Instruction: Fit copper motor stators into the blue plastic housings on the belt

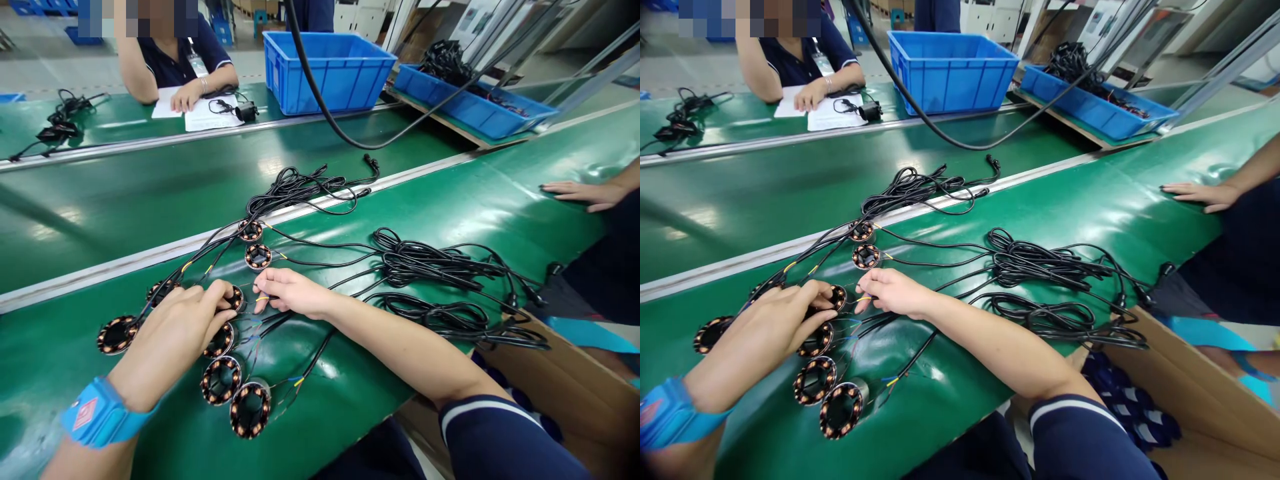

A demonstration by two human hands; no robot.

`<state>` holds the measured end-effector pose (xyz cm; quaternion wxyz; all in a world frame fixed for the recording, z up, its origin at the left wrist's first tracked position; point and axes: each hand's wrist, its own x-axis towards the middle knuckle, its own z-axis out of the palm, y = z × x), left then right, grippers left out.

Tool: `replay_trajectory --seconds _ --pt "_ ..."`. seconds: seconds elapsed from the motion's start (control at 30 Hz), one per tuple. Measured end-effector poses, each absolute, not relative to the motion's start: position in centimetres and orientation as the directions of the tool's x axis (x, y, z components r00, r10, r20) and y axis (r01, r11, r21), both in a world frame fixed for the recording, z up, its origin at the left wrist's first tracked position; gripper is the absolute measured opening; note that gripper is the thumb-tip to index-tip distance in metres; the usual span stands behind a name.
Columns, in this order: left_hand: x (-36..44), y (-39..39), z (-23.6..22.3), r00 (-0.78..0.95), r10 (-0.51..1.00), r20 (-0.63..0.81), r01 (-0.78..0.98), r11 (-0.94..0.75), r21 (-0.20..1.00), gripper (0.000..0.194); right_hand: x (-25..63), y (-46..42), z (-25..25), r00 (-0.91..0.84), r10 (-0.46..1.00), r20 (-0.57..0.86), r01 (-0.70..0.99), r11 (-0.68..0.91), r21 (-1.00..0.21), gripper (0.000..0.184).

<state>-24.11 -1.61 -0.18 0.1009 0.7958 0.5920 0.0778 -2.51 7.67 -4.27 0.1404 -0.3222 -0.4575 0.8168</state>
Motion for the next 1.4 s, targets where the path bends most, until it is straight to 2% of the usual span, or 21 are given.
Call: replay_trajectory --seconds 0.17,0.43,0.53,0.6,0.67,0.73,0.77,0.83,0.87,0.93,1.0,1.07,1.17,1.27,1.33,1.4 --pt "-24.0 -1.6 0.0 0.261 0.959 -0.111 0.943 -0.229 0.243 0.025 -2.0 8.0 -4.1 -0.769 0.509 -0.387 0.083 -0.521 -0.85 0.016" --pt "-23.2 -1.9 0.4 0.211 0.974 -0.086 0.963 -0.192 0.188 0.023 -2.1 8.5 -4.7 -0.727 0.545 -0.417 0.05 -0.565 -0.824 0.022" --pt "-23.5 -2.0 0.3 0.191 0.976 -0.102 0.959 -0.164 0.23 0.023 -1.6 8.6 -4.7 -0.754 0.529 -0.389 0.078 -0.515 -0.854 0.029" --pt "-23.9 -1.9 0.3 0.197 0.97 -0.144 0.939 -0.145 0.312 0.027 -0.8 8.6 -4.2 -0.765 0.561 -0.318 0.121 -0.359 -0.925 0.038" --pt "-24.2 -1.6 0.5 0.203 0.971 -0.127 0.921 -0.145 0.362 0.033 0.2 8.5 -3.4 -0.693 0.71 -0.124 0.136 -0.04 -0.99 0.039" --pt "-23.9 -0.8 0.7 0.216 0.976 -0.018 0.922 -0.197 0.334 0.036 1.1 8.6 -2.7 -0.519 0.833 0.191 0.152 0.311 -0.938 0.033" --pt "-23.5 -0.2 0.8 0.235 0.971 0.054 0.924 -0.24 0.299 0.036 1.4 8.7 -2.4 -0.423 0.845 0.326 0.172 0.428 -0.887 0.031" --pt "-22.3 1.3 0.7 0.301 0.941 0.152 0.918 -0.329 0.222 0.036 1.6 9.3 -2.4 -0.313 0.847 0.431 0.207 0.503 -0.839 0.028" --pt "-21.7 2.2 0.6 0.335 0.927 0.166 0.911 -0.364 0.192 0.036 1.6 9.7 -2.7 -0.309 0.859 0.409 0.223 0.483 -0.847 0.027" --pt "-20.6 3.7 0.2 0.378 0.916 0.133 0.904 -0.397 0.16 0.035 1.3 10.5 -3.6 -0.387 0.885 0.259 0.231 0.364 -0.902 0.028" --pt "-20.1 4.9 -0.3 0.4 0.914 0.07 0.899 -0.407 0.161 0.034 0.9 11.3 -4.6 -0.498 0.865 0.058 0.199 0.179 -0.964 0.032" --pt "-20.3 5.4 -0.6 0.413 0.91 0.028 0.892 -0.41 0.193 0.034 0.6 11.8 -5.1 -0.565 0.821 -0.084 0.145 -0.001 -0.989 0.035" --pt "-21.2 5.2 -0.6 0.426 0.904 -0.03 0.877 -0.405 0.257 0.038 0.2 11.9 -4.7 -0.545 0.818 -0.186 0.048 -0.191 -0.98 0.026" --pt "-21.9 4.6 -0.1 0.456 0.885 -0.097 0.871 -0.421 0.252 0.057 0.0 11.6 -3.8 -0.489 0.82 -0.298 -0.028 -0.356 -0.934 0.015" --pt "-22.2 4.4 0.2 0.474 0.873 -0.117 0.868 -0.44 0.231 0.067 -0.1 11.4 -3.6 -0.481 0.803 -0.351 -0.022 -0.411 -0.911 0.013" --pt "-22.4 4.2 0.4 0.483 0.867 -0.122 0.863 -0.448 0.233 0.069 -0.1 11.3 -3.6 -0.496 0.785 -0.371 0.013 -0.421 -0.907 0.013"
